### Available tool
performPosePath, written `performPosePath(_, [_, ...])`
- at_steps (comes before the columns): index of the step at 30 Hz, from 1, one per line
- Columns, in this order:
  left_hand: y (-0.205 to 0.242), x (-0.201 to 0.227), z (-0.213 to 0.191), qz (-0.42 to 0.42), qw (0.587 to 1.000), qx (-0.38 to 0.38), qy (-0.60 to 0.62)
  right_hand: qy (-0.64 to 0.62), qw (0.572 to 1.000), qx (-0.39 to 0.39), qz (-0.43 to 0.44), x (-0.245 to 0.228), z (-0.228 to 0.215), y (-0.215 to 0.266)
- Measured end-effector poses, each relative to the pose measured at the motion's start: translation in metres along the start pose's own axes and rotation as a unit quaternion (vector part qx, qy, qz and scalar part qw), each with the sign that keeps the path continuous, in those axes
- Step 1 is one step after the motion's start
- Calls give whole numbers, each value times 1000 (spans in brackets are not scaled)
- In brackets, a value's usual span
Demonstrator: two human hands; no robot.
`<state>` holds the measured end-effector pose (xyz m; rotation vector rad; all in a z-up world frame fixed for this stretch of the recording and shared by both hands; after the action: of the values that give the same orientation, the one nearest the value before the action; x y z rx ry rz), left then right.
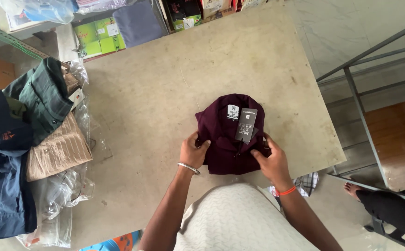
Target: The person spreads a maroon shirt face-down on a table, smooths it with both hands, folds the sleeves and sides inward, then folds it into a compact rectangle. They turn the folded shirt over, adjust it, and place it into a clear plastic bag on the table.
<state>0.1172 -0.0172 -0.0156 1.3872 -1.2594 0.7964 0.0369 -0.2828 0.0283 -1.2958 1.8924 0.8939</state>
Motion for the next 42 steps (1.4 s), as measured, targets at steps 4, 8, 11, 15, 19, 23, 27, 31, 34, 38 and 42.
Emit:
performPosePath(4, [-1, -43, 7, -98, 976, -22, 192, -269, 961, -19, 57, 29, 10, 1])
performPosePath(8, [0, -21, 0, -55, 990, 8, 129, -244, 967, -45, 53, 32, 5, -3])
performPosePath(11, [4, 19, -10, 25, 998, 59, -25, -58, 995, -61, 50, 11, -2, -4])
performPosePath(15, [2, 55, -11, 160, 978, 87, -103, 92, 996, 7, 18, 17, -6, -12])
performPosePath(19, [1, 74, -5, 231, 962, 84, -122, 144, 988, 15, -58, 4, 7, -13])
performPosePath(23, [-1, 74, -1, 173, 976, 82, -100, 165, 984, 3, -65, -4, 10, -11])
performPosePath(27, [10, 56, -3, 7, 978, 57, -203, 164, 984, 12, -69, -1, 10, -12])
performPosePath(31, [46, 23, 5, -85, 962, -44, -256, 162, 984, 21, -70, -4, 9, -9])
performPosePath(34, [60, 16, 7, -73, 968, -60, -234, 168, 983, 26, -65, -6, 10, -11])
performPosePath(38, [64, 13, 5, -54, 978, -38, -197, 166, 982, 39, -77, 0, 13, -11])
performPosePath(42, [60, 6, 8, -31, 998, -33, -43, 155, 982, 46, -92, -2, 13, -12])
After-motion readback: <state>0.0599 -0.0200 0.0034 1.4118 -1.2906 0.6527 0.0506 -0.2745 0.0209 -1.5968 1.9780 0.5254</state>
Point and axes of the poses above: each hand's wrist, its own y-axis away from the middle knuckle, its own z-axis out of the palm, x = y × z, the point moved 9 cm from there along -y, towards the middle knuckle, and after that the axes turned 4 degrees about y, right-handed, at the moved point
